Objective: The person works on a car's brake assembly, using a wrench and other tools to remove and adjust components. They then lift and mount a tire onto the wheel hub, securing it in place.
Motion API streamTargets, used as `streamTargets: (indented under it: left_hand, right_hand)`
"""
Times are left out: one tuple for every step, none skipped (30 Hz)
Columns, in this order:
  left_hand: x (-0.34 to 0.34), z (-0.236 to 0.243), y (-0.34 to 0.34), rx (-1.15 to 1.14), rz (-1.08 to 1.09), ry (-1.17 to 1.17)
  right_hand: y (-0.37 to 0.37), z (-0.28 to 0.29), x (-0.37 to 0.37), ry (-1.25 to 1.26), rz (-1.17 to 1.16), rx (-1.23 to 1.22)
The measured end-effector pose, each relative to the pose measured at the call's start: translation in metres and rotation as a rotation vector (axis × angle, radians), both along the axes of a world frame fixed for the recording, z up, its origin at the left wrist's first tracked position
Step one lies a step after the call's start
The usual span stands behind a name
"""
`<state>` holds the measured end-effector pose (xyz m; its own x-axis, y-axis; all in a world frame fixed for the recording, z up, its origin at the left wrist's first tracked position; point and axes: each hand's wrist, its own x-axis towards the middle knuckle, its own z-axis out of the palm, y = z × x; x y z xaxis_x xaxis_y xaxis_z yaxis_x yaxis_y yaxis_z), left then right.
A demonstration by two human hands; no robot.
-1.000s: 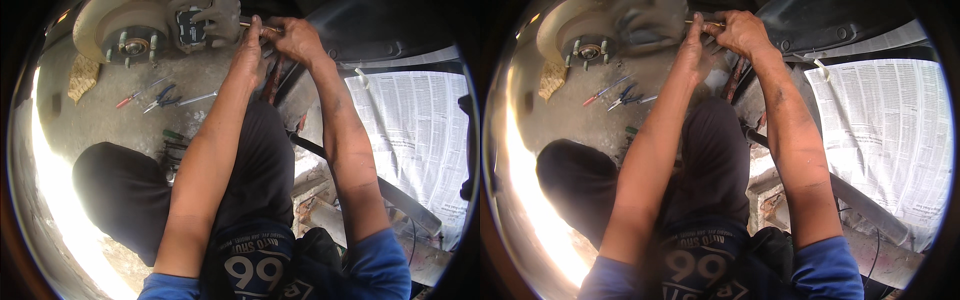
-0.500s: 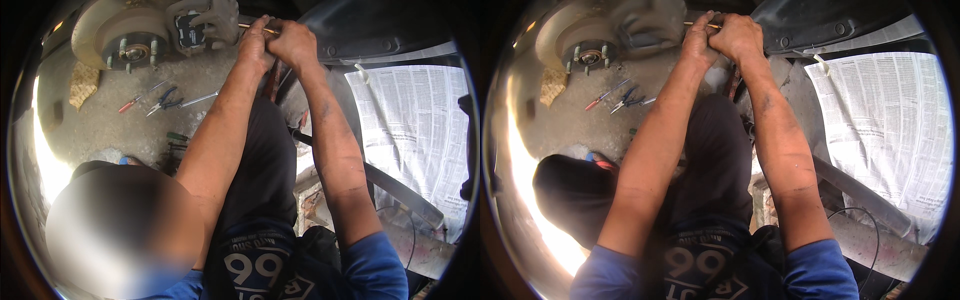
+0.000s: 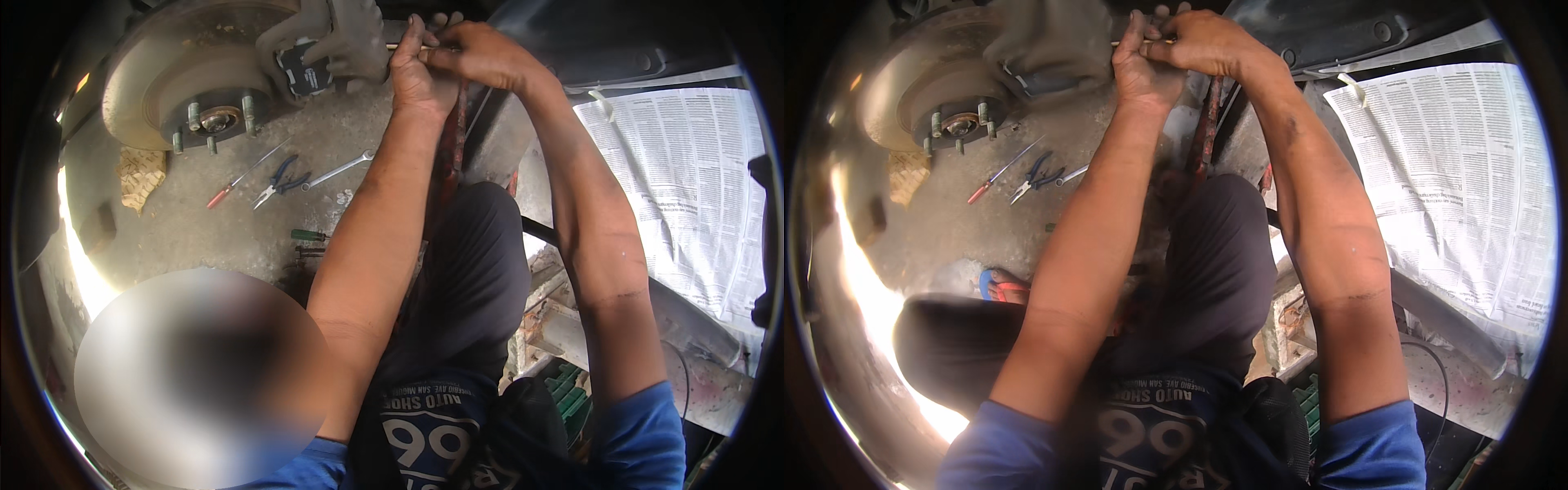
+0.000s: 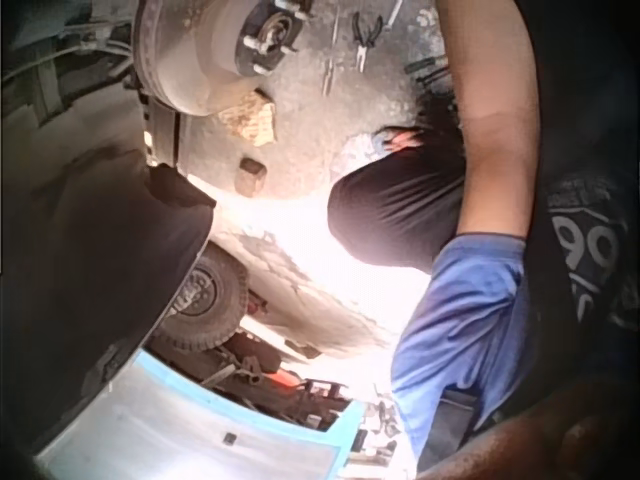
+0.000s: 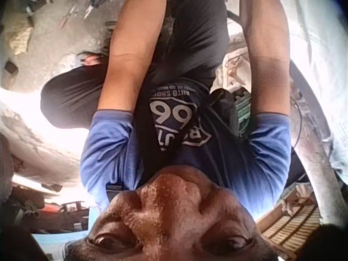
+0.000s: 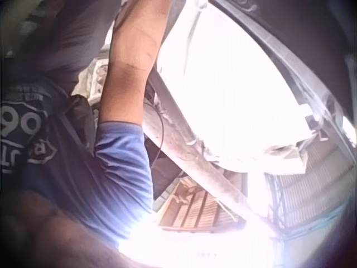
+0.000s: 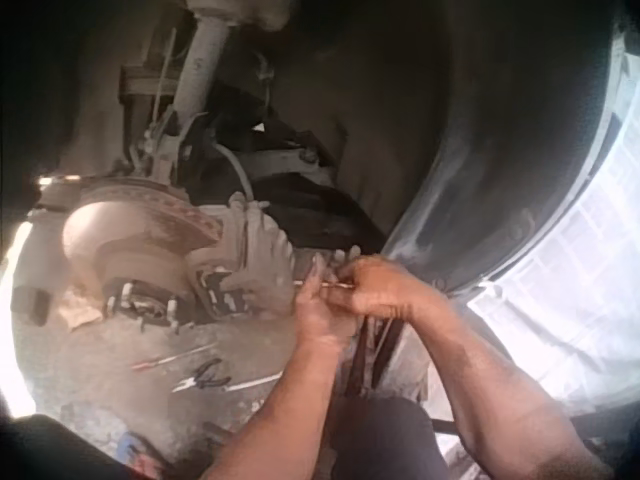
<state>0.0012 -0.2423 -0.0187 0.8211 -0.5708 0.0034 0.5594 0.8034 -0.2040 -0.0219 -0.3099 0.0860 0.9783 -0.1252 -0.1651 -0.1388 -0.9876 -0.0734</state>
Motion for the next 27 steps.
streamTargets:
  left_hand:
    - [-0.002, -0.004, -0.006, -0.106, -0.001, 0.036]
    - [0.002, -0.009, -0.010, -0.093, -0.007, 0.045]
    - [0.001, -0.011, -0.012, -0.077, -0.024, 0.065]
    - [0.007, -0.010, -0.015, -0.067, -0.023, 0.072]
    - [0.007, -0.012, -0.015, 0.012, -0.034, 0.056]
    - [0.008, -0.012, -0.016, 0.042, -0.041, 0.052]
    - [0.009, -0.014, -0.017, 0.072, -0.047, 0.047]
    - [0.009, -0.016, -0.017, 0.103, -0.053, 0.041]
    - [0.011, -0.019, -0.018, 0.092, -0.056, 0.043]
    - [0.014, -0.021, -0.018, 0.081, -0.058, 0.045]
    - [0.016, -0.024, -0.019, 0.071, -0.060, 0.047]
    - [0.016, -0.022, -0.017, 0.091, -0.089, 0.040]
    - [0.016, -0.020, -0.015, 0.111, -0.117, 0.034]
    - [0.016, -0.018, -0.014, 0.131, -0.146, 0.028]
    - [0.016, -0.018, -0.013, 0.148, -0.135, 0.016]
    - [0.017, -0.018, -0.012, 0.166, -0.124, 0.004]
    - [0.017, -0.018, -0.012, 0.184, -0.113, -0.008]
    - [0.019, -0.022, -0.012, 0.162, -0.116, -0.016]
    - [0.021, -0.025, -0.013, 0.140, -0.118, -0.024]
    - [0.023, -0.028, -0.014, 0.118, -0.120, -0.032]
    - [0.022, -0.027, -0.014, 0.115, -0.131, -0.020]
    - [0.022, -0.026, -0.013, 0.113, -0.141, -0.008]
    - [0.021, -0.025, -0.013, 0.110, -0.151, 0.004]
    - [0.020, -0.023, -0.012, 0.122, -0.152, -0.004]
    - [0.018, -0.021, -0.010, 0.133, -0.153, -0.011]
    - [0.017, -0.018, -0.009, 0.144, -0.155, -0.017]
    - [0.019, -0.021, -0.009, 0.146, -0.145, -0.029]
  right_hand:
    - [0.001, -0.003, -0.004, -0.021, -0.049, -0.049]
    - [0.003, -0.004, -0.007, -0.042, -0.096, -0.098]
    - [0.012, -0.004, -0.011, -0.061, -0.127, -0.110]
    - [0.017, -0.006, -0.013, -0.061, -0.137, -0.138]
    - [0.021, -0.008, -0.014, -0.061, -0.145, -0.166]
    - [0.024, -0.006, -0.014, -0.069, -0.152, -0.198]
    - [0.023, -0.012, -0.016, -0.123, -0.167, -0.218]
    - [0.022, -0.012, -0.016, -0.122, -0.174, -0.233]
    - [0.024, -0.012, -0.015, -0.123, -0.180, -0.238]
    - [0.025, -0.013, -0.014, -0.125, -0.186, -0.244]
    - [0.027, -0.013, -0.014, -0.132, -0.184, -0.228]
    - [0.027, -0.012, -0.014, -0.138, -0.188, -0.217]
    - [0.028, -0.011, -0.015, -0.144, -0.193, -0.206]
    - [0.028, -0.008, -0.017, -0.142, -0.209, -0.191]
    - [0.035, -0.002, -0.020, -0.141, -0.220, -0.174]
    - [0.039, 0.001, -0.021, -0.140, -0.232, -0.157]
    - [0.038, -0.001, -0.019, -0.138, -0.246, -0.170]
    - [0.038, -0.003, -0.018, -0.135, -0.261, -0.183]
    - [0.039, -0.005, -0.017, -0.133, -0.275, -0.195]
    - [0.039, -0.005, -0.017, -0.116, -0.287, -0.191]
    - [0.041, -0.004, -0.017, -0.099, -0.302, -0.188]
    - [0.042, -0.003, -0.018, -0.082, -0.316, -0.184]
    - [0.042, -0.003, -0.018, -0.087, -0.320, -0.178]
    - [0.042, -0.003, -0.018, -0.091, -0.322, -0.173]
    - [0.042, -0.002, -0.019, -0.094, -0.325, -0.169]
    - [0.042, 0.000, -0.021, -0.096, -0.324, -0.164]
    - [0.047, 0.005, -0.022, -0.101, -0.317, -0.159]
